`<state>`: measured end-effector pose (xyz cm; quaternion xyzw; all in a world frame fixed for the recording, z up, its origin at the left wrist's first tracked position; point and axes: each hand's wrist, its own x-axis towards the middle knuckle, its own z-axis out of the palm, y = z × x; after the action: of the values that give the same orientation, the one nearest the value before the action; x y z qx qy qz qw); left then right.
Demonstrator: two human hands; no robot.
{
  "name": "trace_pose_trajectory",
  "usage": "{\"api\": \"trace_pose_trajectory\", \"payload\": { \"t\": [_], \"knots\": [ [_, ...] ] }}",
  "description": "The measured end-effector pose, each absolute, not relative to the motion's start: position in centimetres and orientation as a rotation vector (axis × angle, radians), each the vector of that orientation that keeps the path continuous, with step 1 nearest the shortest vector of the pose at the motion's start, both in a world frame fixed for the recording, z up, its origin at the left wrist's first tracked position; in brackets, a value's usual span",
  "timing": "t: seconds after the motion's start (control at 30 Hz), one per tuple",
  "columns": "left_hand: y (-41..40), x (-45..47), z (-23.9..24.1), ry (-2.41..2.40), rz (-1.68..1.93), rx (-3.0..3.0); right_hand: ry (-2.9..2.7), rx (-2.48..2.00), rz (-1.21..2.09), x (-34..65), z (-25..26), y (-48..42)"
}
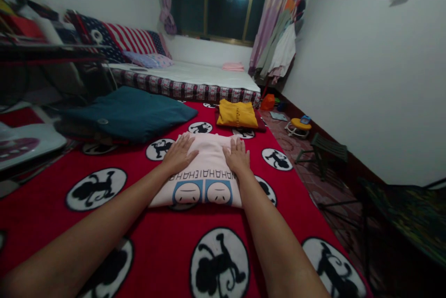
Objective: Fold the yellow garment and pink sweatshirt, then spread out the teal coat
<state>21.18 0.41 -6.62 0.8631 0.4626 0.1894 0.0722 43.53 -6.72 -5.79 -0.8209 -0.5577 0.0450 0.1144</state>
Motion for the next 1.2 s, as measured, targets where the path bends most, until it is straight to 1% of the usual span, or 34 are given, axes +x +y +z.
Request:
{"api": "trace_pose_trajectory", "payload": {
  "t": [0.17, 0.4, 0.5, 0.6, 0.7, 0.8, 0.83, 0.93, 1.0, 1.1, 1.2],
  "knots": [
    [-1.1, 19.3, -6.6, 1.333, 0.460, 2.641, -1.723, -2.409, 0.130, 43.2, -5.6, -9.8],
    [-5.1, 14.5, -7.2, 1.060, 0.426, 2.598, -1.911, -2.270, 0.134, 43.0, -6.6, -17.2],
    [-7.2, 12.1, -5.6, 0.948, 0.367, 2.505, -1.962, -2.219, 0.129, 42.8, -6.1, -20.7],
    [-9.6, 11.6, -2.6, 0.901, 0.276, 2.485, -1.988, -2.164, 0.051, 41.8, -4.4, -22.3],
    [-12.0, 13.9, 0.0, 0.842, 0.398, 2.555, -1.965, -2.031, -0.026, 39.8, -2.8, -21.5],
    [-13.4, 17.2, -0.5, 0.787, 0.612, 2.673, -1.947, -1.935, -0.065, 37.5, -2.9, -19.8],
    [-13.5, 18.0, -1.3, 0.767, 0.611, 2.711, -1.972, -1.937, -0.043, 36.9, -3.3, -19.4],
    [-13.5, 18.8, -4.1, 0.741, 0.455, 2.756, -2.072, -1.989, 0.075, 36.0, -4.6, -19.0],
    [-13.2, 18.6, -4.7, 0.735, 0.405, 2.734, -2.107, -1.979, 0.132, 36.3, -4.8, -19.1],
    [-12.4, 19.1, -2.9, 0.766, 0.394, 2.663, -2.112, -1.863, 0.238, 37.5, -3.7, -18.3],
    [-10.8, 21.4, -0.2, 0.953, 0.389, 2.610, -1.904, -1.843, 0.289, 39.7, -2.1, -15.4]
  ]
}}
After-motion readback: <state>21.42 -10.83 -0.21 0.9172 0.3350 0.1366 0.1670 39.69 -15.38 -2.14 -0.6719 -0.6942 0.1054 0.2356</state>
